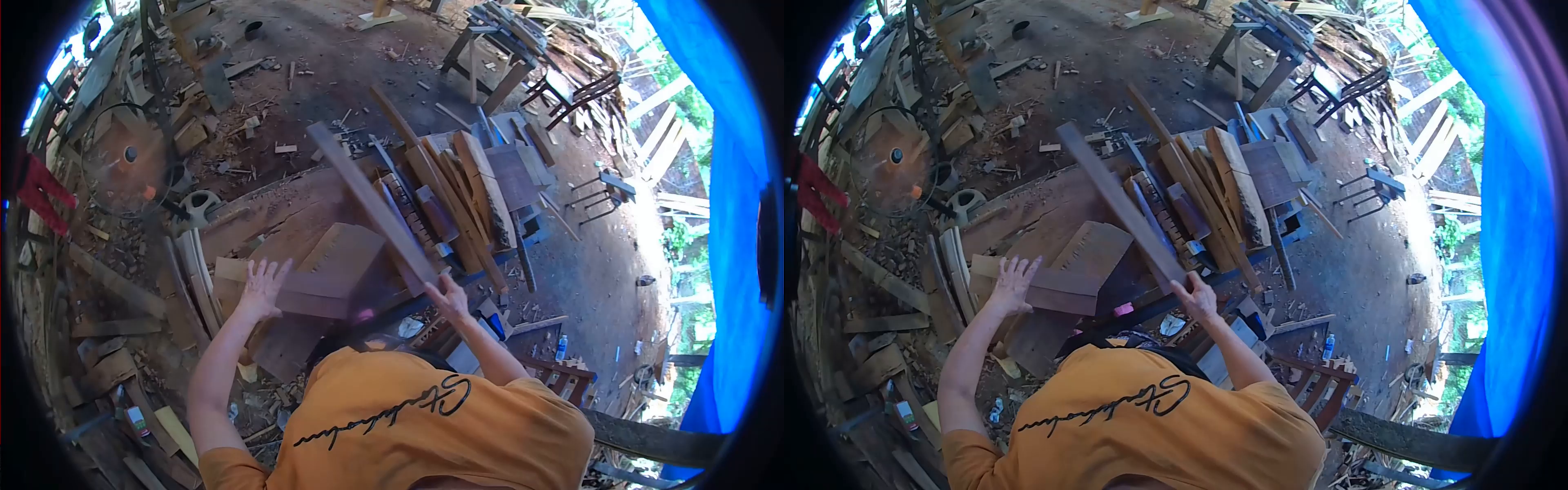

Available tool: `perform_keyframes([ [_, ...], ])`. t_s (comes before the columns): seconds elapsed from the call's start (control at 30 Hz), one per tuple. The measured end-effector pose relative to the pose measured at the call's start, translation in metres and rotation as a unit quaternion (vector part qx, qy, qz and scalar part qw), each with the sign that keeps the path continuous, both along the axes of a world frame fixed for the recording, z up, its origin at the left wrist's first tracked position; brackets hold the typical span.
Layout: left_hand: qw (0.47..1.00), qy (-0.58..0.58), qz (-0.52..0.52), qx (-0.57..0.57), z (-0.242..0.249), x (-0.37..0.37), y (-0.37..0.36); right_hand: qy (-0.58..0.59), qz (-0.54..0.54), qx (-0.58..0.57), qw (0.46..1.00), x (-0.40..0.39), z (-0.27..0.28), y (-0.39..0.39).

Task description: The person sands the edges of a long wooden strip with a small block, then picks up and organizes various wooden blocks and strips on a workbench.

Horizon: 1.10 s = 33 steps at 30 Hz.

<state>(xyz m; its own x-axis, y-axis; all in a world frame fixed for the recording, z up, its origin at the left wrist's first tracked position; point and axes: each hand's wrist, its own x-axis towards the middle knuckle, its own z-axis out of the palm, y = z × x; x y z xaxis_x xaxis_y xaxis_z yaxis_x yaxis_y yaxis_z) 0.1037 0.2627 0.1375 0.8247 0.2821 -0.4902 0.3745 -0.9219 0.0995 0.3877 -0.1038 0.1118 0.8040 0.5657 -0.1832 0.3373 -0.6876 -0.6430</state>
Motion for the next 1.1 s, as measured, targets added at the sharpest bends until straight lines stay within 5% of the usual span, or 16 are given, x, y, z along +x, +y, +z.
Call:
perform_keyframes([
  [0.43, 0.987, -0.129, 0.005, 0.092, 0.003, -0.014, -0.026, -0.095, -0.053, -0.123, 0.986, 0.122, -0.008, 0.039],
  [0.77, 0.957, -0.222, 0.048, 0.183, -0.020, -0.039, -0.053, -0.142, 0.003, -0.084, 0.986, 0.155, -0.022, 0.048],
  [0.9, 0.971, -0.163, 0.091, 0.148, -0.006, -0.029, -0.058, -0.256, 0.015, -0.073, 0.964, 0.157, -0.047, 0.041],
  [1.1, 0.979, -0.119, 0.114, 0.120, 0.007, -0.009, -0.049, -0.274, 0.049, -0.169, 0.945, 0.159, -0.039, 0.046],
])
